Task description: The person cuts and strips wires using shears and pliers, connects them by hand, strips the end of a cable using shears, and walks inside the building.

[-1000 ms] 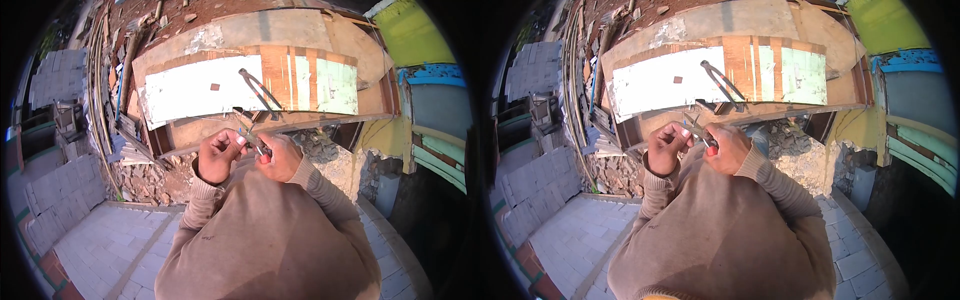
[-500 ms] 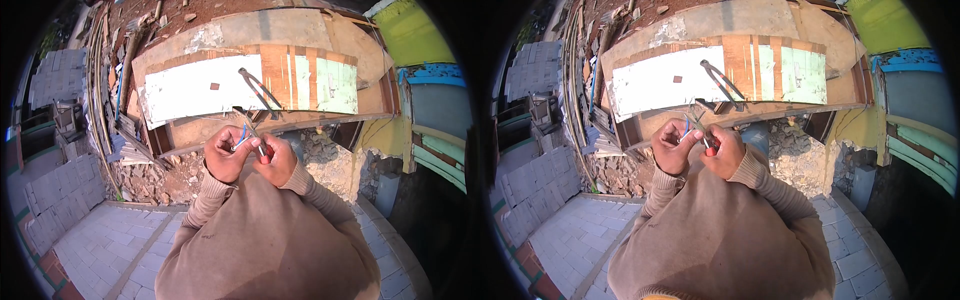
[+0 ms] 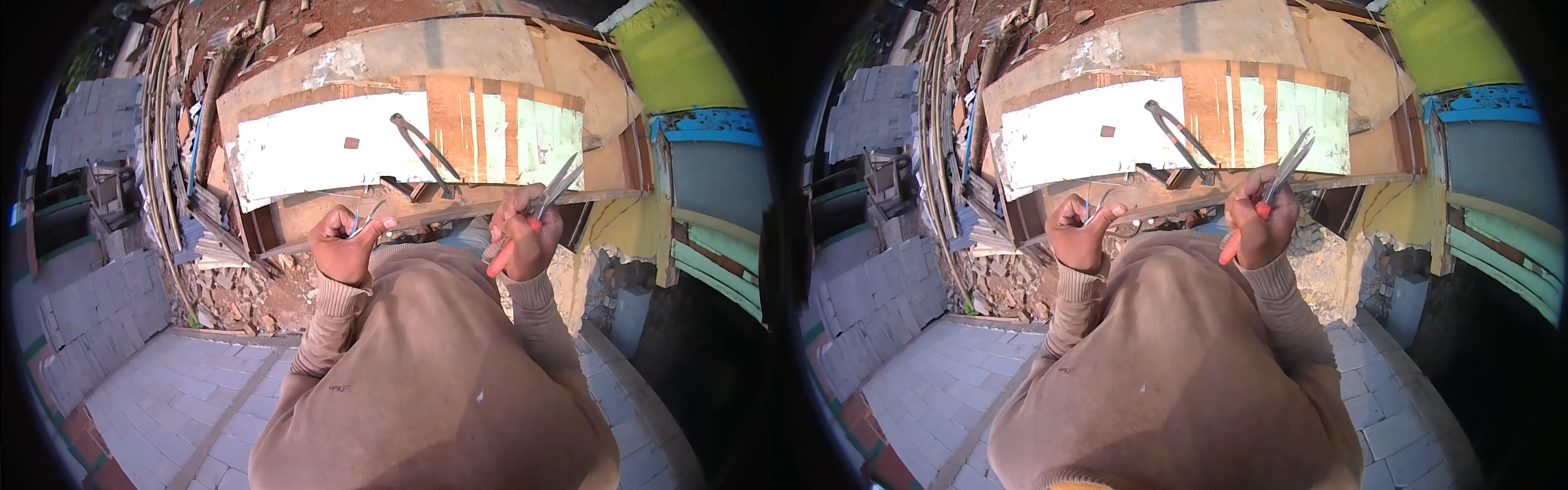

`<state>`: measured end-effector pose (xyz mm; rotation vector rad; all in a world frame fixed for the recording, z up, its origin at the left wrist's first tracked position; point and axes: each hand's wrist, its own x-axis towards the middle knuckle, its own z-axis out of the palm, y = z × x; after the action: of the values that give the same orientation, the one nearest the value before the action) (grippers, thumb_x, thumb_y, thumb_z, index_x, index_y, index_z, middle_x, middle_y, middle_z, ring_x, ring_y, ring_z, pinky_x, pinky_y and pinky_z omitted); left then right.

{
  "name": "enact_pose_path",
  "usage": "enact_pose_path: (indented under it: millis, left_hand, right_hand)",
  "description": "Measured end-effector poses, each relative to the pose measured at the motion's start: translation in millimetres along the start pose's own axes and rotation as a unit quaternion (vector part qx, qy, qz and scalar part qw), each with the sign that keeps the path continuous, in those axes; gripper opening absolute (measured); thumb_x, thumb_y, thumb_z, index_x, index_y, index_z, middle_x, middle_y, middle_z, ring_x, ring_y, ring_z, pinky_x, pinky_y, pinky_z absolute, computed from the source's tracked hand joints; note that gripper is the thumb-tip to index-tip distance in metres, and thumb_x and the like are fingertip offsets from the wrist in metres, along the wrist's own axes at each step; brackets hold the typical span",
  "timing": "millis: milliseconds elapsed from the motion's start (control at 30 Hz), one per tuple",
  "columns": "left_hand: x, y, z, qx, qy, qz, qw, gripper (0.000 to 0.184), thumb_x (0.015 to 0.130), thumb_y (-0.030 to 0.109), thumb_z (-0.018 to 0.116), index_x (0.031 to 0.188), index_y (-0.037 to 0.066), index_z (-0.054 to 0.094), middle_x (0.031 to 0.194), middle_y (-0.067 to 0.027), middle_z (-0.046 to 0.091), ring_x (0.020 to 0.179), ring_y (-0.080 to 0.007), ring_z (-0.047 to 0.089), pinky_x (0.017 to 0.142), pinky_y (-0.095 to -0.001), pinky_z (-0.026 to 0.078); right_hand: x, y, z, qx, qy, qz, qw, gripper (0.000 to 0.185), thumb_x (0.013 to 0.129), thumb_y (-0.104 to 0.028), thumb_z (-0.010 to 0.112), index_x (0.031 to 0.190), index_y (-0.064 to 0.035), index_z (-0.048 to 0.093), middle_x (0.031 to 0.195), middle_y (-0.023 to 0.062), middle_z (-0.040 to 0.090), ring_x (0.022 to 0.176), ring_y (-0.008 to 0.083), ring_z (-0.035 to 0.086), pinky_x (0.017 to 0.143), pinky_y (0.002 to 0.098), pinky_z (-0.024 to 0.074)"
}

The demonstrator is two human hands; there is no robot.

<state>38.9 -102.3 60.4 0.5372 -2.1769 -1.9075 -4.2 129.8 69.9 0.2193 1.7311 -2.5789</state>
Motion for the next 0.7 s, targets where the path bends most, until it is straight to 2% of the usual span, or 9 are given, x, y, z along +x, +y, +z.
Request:
enact_pose_path:
  millis: [33,67,133,167,200,267,400,567,700]
  left_hand:
    - [3,-7,-12,-0.016,-0.031,0.003,0.999,0.036,0.076,0.002,0.083,0.067,0.006,0.049,0.062,0.0058,0.048,0.06,-0.0021,0.044,0.055,-0.0187,0.039]
    - [3,-2,-14,-0.008,-0.024,0.002,1.0,0.036,0.076,0.002,0.083,0.067,0.006,0.049,0.062,0.0058,0.048,0.06,-0.0021,0.044,0.055,-0.0187,0.039]
    - [5,15,-6,-0.094,-0.09,-0.035,0.991,0.019,0.08,0.002,0.08,0.078,0.002,0.061,0.07,0.0035,0.057,0.065,-0.003,0.049,0.061,-0.0201,0.042]
    - [3,18,-5,-0.12,-0.102,-0.082,0.984,0.015,0.082,0.002,0.077,0.092,-0.001,0.066,0.078,0.0014,0.062,0.069,-0.0041,0.052,0.065,-0.0213,0.043]
    - [2,20,-2,-0.124,-0.107,-0.08,0.983,0.015,0.082,0.002,0.077,0.092,-0.001,0.066,0.078,0.0014,0.062,0.069,-0.0041,0.052,0.065,-0.0213,0.043]
    - [1,21,2,-0.128,-0.155,-0.023,0.979,0.015,0.083,0.001,0.076,0.092,-0.001,0.064,0.08,0.0011,0.062,0.071,-0.0045,0.052,0.065,-0.0213,0.043]
    - [-6,22,5,-0.141,-0.199,-0.003,0.97,0.017,0.083,0.001,0.077,0.093,-0.001,0.063,0.08,0.0004,0.062,0.071,-0.0047,0.053,0.064,-0.0212,0.043]
    - [-8,21,9,-0.097,-0.175,0.001,0.98,0.018,0.082,0.002,0.078,0.09,-0.001,0.062,0.077,0.0007,0.061,0.069,-0.0036,0.052,0.061,-0.0198,0.042]
    - [-7,20,9,-0.065,-0.185,-0.006,0.981,0.019,0.083,0.004,0.078,0.087,-0.001,0.06,0.076,0.0001,0.062,0.068,-0.003,0.053,0.06,-0.0196,0.044]
  right_hand:
    - [5,-13,-8,-0.043,-0.048,0.008,0.998,0.015,0.074,0.003,0.05,0.086,-0.0038,0.047,0.069,0.0033,0.047,0.06,0.0086,0.046,0.053,0.0228,0.0386]
    - [6,-21,-11,-0.083,-0.095,0.018,0.992,0.015,0.075,0.006,0.05,0.085,-0.0041,0.047,0.068,0.0027,0.048,0.06,0.0068,0.044,0.055,0.0213,0.0381]
    - [1,-13,-5,-0.09,-0.135,0.066,0.985,0.017,0.074,0.004,0.055,0.087,-0.0035,0.048,0.07,0.002,0.049,0.062,0.0078,0.047,0.055,0.0233,0.0389]
    - [-1,-3,-2,-0.179,-0.214,0.061,0.958,0.018,0.073,0.001,0.059,0.087,-0.003,0.048,0.068,0.0025,0.049,0.06,0.0106,0.05,0.055,0.0259,0.0399]
    - [-4,3,1,-0.267,-0.287,0.058,0.918,0.021,0.071,-0.002,0.063,0.088,-0.0025,0.049,0.066,0.003,0.05,0.059,0.0133,0.052,0.055,0.0286,0.0409]
    - [-11,6,16,-0.324,-0.314,0.079,0.889,0.027,0.068,-0.009,0.068,0.087,-0.0013,0.05,0.061,0.0082,0.052,0.056,0.0243,0.056,0.056,0.0361,0.0431]
    - [-17,12,37,-0.365,-0.333,0.077,0.866,0.035,0.067,-0.007,0.068,0.097,-0.0014,0.051,0.067,0.0058,0.053,0.06,0.0178,0.054,0.058,0.0317,0.0443]
    - [-12,13,42,-0.401,-0.31,-0.009,0.862,0.033,0.065,-0.008,0.069,0.089,-0.0006,0.048,0.06,0.0133,0.05,0.055,0.0303,0.053,0.054,0.0374,0.0422]
    - [-8,7,41,-0.407,-0.33,-0.033,0.851,0.031,0.064,-0.008,0.069,0.083,-0.0013,0.045,0.059,0.0131,0.05,0.054,0.0315,0.053,0.052,0.0385,0.0412]
